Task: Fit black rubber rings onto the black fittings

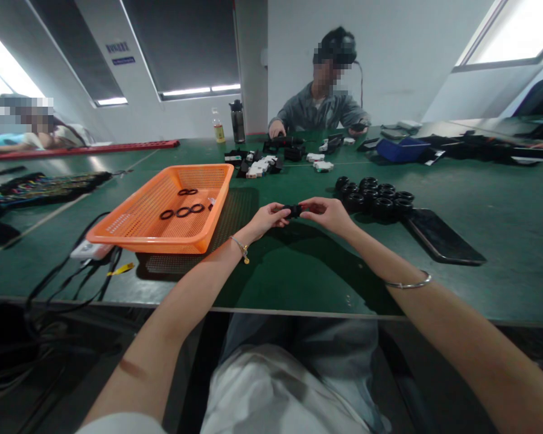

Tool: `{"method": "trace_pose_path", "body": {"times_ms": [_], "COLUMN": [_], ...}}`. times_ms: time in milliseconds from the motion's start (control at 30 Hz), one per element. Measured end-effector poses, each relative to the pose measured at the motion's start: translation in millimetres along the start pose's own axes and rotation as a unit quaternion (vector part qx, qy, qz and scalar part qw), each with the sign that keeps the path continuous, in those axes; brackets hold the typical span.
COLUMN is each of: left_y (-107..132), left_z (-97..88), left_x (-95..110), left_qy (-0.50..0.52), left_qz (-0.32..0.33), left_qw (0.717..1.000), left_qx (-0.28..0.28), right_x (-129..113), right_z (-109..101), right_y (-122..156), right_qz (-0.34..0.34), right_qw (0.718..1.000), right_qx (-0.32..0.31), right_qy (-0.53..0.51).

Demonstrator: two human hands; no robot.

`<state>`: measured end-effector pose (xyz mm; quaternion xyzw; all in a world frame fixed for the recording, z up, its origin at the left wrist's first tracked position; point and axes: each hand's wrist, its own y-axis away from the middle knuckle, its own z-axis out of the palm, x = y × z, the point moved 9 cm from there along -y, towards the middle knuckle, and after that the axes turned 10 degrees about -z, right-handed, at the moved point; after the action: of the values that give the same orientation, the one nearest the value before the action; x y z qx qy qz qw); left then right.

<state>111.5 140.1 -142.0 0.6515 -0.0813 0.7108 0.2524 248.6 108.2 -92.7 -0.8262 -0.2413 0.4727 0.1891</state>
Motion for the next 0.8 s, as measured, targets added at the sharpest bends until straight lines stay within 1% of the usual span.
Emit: {"method": "trace_pose_path", "body": {"times_ms": [133, 267, 367, 533, 667, 800], "left_y": [-0.9, -1.9, -2.1, -1.5, -0.9, -0.8], "left_z": [-0.3, -0.7, -0.5, -1.2, -1.3, -1.0], "left_x": [-1.3, -2.1, -1.9, -1.1, -0.8, -0.4], "left_qy": [0.009, 0.015, 0.015, 0.014, 0.016, 0.012], "left_qz": [-0.008, -0.008, -0.004, -0.004, -0.005, 0.001], "left_qw": [1.0, 1.0, 1.0, 1.0, 1.0, 1.0], "left_qx": [-0.004, -0.007, -0.01, -0.002, 0.004, 0.0], "right_x": [-1.4, -1.0, -1.6, -2.8, 1.5, 4.3], "right_z": [1.2, 0.9, -0.9, -2.4, -1.2, -0.3], "right_y": [-0.1, -0.8, -1.6, -2.4, -2.1, -1.5], "right_qz": [-0.008, -0.009, -0.016, -0.043, -0.03, -0.01], "right_qw": [1.0, 1.0, 1.0, 0.999, 0.999, 1.0], "right_qx": [-0.012, -0.02, -0.01, 0.008, -0.001, -0.004], "right_qy": [-0.016, 0.005, 0.017, 0.01, 0.027, 0.017]}}
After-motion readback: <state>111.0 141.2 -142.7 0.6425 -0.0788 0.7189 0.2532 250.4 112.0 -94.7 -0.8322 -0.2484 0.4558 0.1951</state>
